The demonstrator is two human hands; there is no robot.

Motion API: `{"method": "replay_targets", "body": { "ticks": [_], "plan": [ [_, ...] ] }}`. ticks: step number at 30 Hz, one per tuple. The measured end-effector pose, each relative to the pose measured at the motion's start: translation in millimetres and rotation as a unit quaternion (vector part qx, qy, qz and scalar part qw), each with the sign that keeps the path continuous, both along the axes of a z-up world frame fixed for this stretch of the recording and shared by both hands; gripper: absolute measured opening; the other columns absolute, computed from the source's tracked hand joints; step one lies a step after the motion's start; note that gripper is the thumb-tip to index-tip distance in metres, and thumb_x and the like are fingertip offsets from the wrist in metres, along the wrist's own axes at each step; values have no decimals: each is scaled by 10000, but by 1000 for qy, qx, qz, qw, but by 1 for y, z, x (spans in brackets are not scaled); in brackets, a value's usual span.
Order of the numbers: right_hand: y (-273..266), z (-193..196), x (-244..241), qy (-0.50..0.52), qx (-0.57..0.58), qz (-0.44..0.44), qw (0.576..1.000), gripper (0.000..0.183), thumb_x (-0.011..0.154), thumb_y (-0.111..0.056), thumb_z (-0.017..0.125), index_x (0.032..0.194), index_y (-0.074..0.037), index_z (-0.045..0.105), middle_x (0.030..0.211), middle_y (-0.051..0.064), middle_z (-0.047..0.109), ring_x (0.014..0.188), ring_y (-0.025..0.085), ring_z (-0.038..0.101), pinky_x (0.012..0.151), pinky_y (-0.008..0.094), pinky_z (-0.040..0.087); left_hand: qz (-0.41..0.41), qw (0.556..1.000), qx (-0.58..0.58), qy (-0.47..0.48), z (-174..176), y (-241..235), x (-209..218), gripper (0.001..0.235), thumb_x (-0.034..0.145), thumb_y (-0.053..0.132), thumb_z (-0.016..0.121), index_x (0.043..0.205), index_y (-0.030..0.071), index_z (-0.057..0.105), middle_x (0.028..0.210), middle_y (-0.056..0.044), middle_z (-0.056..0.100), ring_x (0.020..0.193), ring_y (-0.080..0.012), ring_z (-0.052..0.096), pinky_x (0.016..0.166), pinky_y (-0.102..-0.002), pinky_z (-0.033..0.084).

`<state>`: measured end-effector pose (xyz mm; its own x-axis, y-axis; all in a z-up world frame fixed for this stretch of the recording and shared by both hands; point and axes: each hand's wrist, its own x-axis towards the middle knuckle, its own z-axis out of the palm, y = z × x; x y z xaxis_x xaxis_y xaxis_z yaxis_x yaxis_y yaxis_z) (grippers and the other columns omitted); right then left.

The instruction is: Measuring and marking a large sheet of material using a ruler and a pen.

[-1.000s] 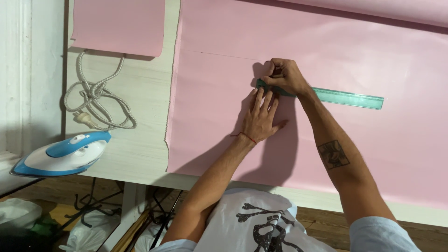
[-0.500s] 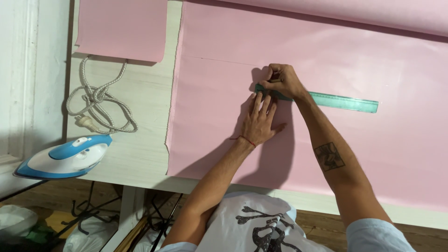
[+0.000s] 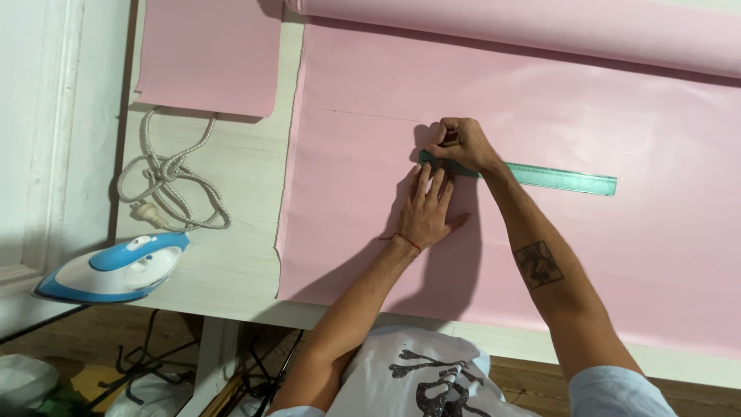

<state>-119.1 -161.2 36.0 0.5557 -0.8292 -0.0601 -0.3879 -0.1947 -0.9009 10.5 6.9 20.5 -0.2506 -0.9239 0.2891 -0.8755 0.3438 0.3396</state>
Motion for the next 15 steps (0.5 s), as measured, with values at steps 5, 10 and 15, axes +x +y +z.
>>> {"method": "replay_targets", "body": {
  "ticks": [5, 10, 15],
  "plan": [
    [5, 13, 4, -7, -20, 5, 1000, 263, 829, -92, 848, 742, -94, 600, 687, 14, 647, 602, 76, 583, 528, 236, 482, 0, 1000, 5, -2, -9, 1, -2, 839, 900, 703, 564, 1354, 1, 622, 1526, -235, 459, 1498, -458, 303, 1257, -574, 235],
    [19, -4, -8, -231, 29, -151, 961, 183, 1005, -5, 670, 908, -71, 529, 838, -4, 519, 724, 49, 494, 612, 213, 430, -8, 1000, 15, -23, 7, 4, 3, 819, 931, 673, 599, 1407, 7, 571, 1577, -220, 424, 1516, -442, 294, 1302, -562, 206],
    [74, -8, -49, -199, -168, -247, 933, 159, 1042, 54, 397, 1085, -45, 514, 1024, 48, 571, 924, 137, 582, 844, 282, 558, -26, 998, 41, -50, 1, 21, 5, 975, 875, 701, 611, 1532, 1, 444, 1577, -222, 355, 1491, -449, 286, 1269, -561, 218]
  ]
}}
